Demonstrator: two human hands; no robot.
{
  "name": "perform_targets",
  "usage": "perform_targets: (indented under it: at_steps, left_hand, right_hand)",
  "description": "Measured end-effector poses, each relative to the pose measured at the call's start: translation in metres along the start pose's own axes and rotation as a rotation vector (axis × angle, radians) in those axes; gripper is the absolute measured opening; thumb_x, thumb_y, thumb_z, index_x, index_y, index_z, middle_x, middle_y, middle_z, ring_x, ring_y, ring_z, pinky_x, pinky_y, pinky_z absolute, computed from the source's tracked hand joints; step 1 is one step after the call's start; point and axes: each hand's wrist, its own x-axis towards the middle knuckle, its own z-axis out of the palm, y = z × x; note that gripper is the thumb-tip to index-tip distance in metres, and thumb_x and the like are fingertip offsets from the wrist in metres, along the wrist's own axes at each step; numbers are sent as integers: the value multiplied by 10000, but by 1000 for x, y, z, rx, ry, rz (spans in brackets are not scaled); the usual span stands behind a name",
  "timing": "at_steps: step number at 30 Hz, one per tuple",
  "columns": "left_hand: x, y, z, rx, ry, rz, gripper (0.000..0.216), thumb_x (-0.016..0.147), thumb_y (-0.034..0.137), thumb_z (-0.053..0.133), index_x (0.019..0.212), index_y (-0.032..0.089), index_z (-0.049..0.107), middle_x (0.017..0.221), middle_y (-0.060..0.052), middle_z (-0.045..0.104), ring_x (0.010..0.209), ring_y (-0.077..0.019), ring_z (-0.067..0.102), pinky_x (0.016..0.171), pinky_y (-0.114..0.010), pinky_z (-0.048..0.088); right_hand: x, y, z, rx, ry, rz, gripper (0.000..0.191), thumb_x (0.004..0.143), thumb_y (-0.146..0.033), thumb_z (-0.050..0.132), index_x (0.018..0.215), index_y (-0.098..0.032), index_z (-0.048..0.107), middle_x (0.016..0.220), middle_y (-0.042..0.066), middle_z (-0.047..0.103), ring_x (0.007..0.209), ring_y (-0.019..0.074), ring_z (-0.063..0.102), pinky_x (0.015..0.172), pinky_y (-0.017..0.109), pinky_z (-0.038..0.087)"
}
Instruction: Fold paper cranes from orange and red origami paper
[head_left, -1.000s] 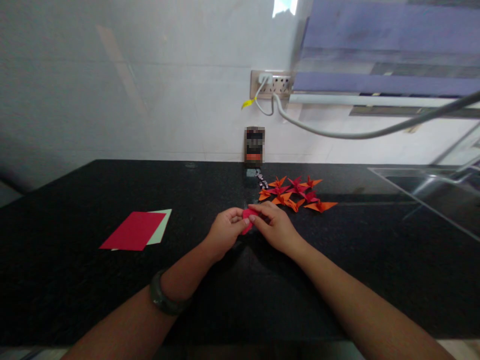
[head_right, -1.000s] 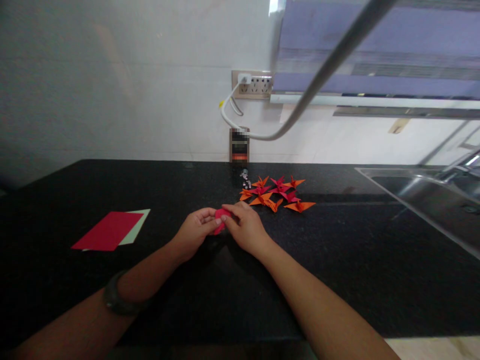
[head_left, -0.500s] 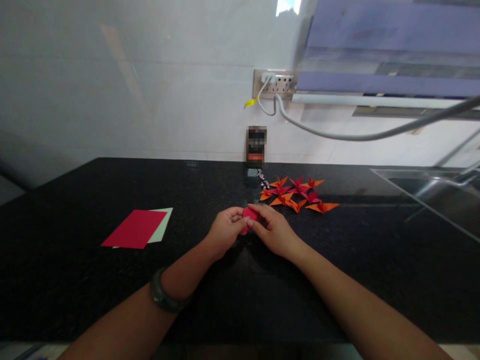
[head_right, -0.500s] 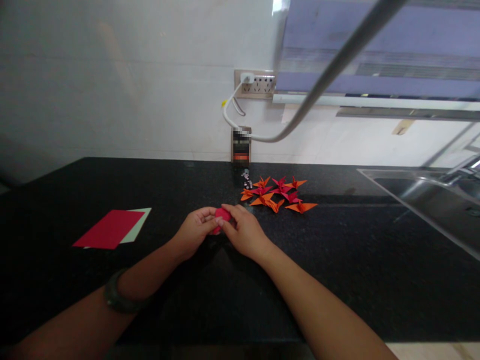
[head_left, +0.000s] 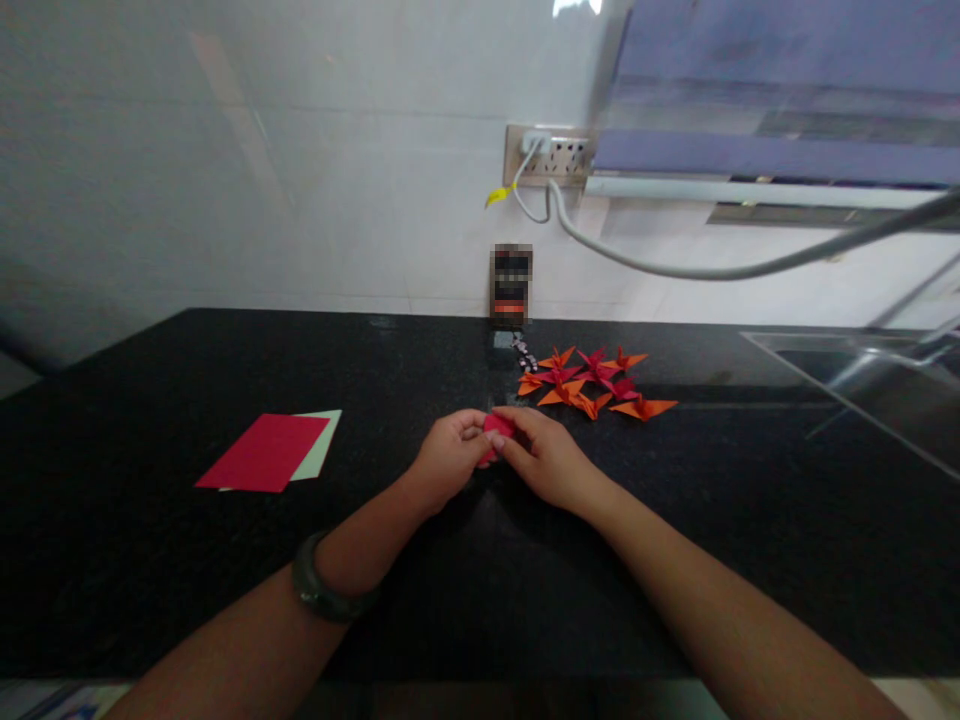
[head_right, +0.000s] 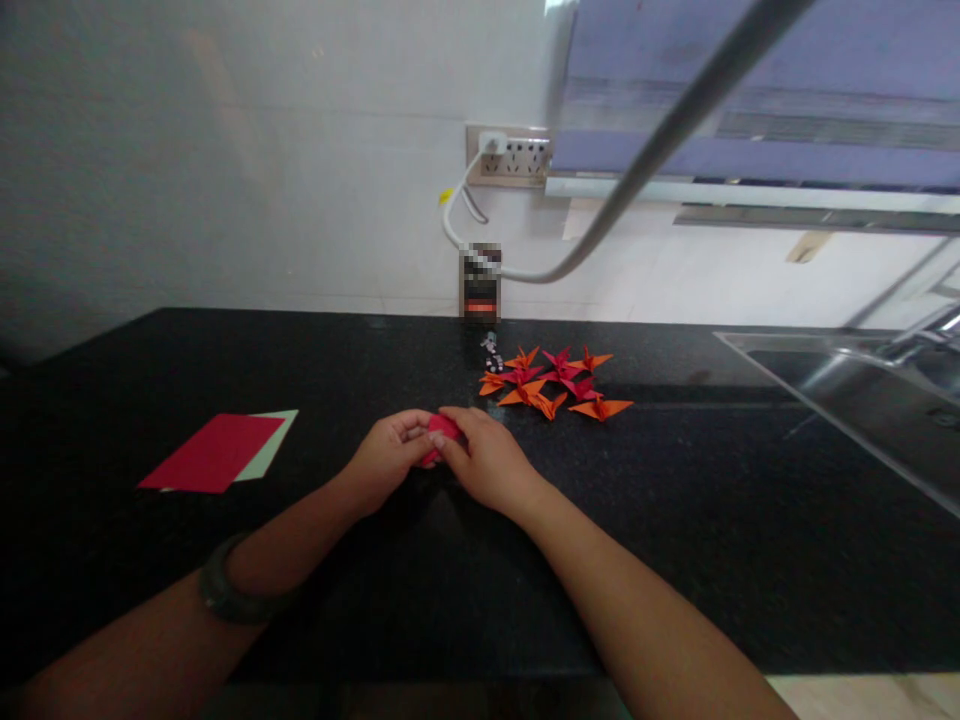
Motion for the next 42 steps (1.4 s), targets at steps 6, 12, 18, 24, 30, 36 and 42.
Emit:
perform_targets:
  at_steps: [6, 12, 18, 24, 30, 36, 42]
  left_hand:
    - [0, 0, 0, 42, -1, -13, 99, 642, 153, 608, 729, 127, 570, 540, 34, 568, 488, -64, 504, 485, -183, 389]
    - [0, 0, 1, 58, 3, -16, 101, 650, 148, 605, 740, 121, 568, 526, 34, 563, 476, -64, 496, 481, -183, 385]
    - [-1, 1, 2, 57, -3, -15, 94, 653, 158, 607, 729, 120, 569, 518, 33, 561, 468, -65, 492, 477, -185, 380]
    - [-2, 1, 2, 39, -4, -8, 84, 651, 149, 603, 723, 122, 570, 513, 37, 558, 458, -61, 485, 471, -184, 374]
    - [0, 1, 1, 45, -12, -12, 77, 657, 143, 594, 720, 119, 559, 498, 43, 549, 442, -54, 472, 459, -179, 364]
    - [0, -2, 0, 69, -15, -9, 97, 665, 173, 602, 729, 114, 557, 508, 36, 552, 456, -57, 474, 467, -181, 361]
    - [0, -3, 0, 71, -19, -16, 107, 662, 190, 606, 725, 119, 556, 515, 32, 555, 463, -64, 482, 479, -189, 369]
  right_hand:
    - [1, -2, 0, -22, -15, 19, 326, 823, -286, 488, 1101, -133, 560, 1052, 114, 623, 961, 196, 570, 848, 342, 442]
    - [1, -4, -1, -36, -23, 20, 302, 821, -264, 486, 1084, -139, 565, 1044, 109, 627, 954, 191, 575, 845, 330, 439]
    - [1, -5, -2, -35, -32, 25, 307, 828, -270, 475, 1089, -130, 557, 1048, 110, 625, 959, 195, 573, 847, 331, 438]
    - [1, -5, -2, -22, -32, 26, 295, 830, -266, 474, 1083, -139, 557, 1034, 100, 628, 949, 190, 575, 839, 326, 440]
    - [1, -6, -2, -30, -41, 41, 303, 828, -261, 475, 1090, -129, 553, 1042, 108, 624, 956, 196, 570, 844, 332, 436]
    - [1, -8, -2, -46, -51, 36, 289, 836, -263, 464, 1075, -133, 559, 1028, 101, 628, 945, 194, 572, 835, 325, 437]
    - [1, -9, -3, -56, -69, 40, 288, 850, -276, 443, 1078, -140, 554, 1021, 96, 628, 938, 193, 572, 827, 318, 434]
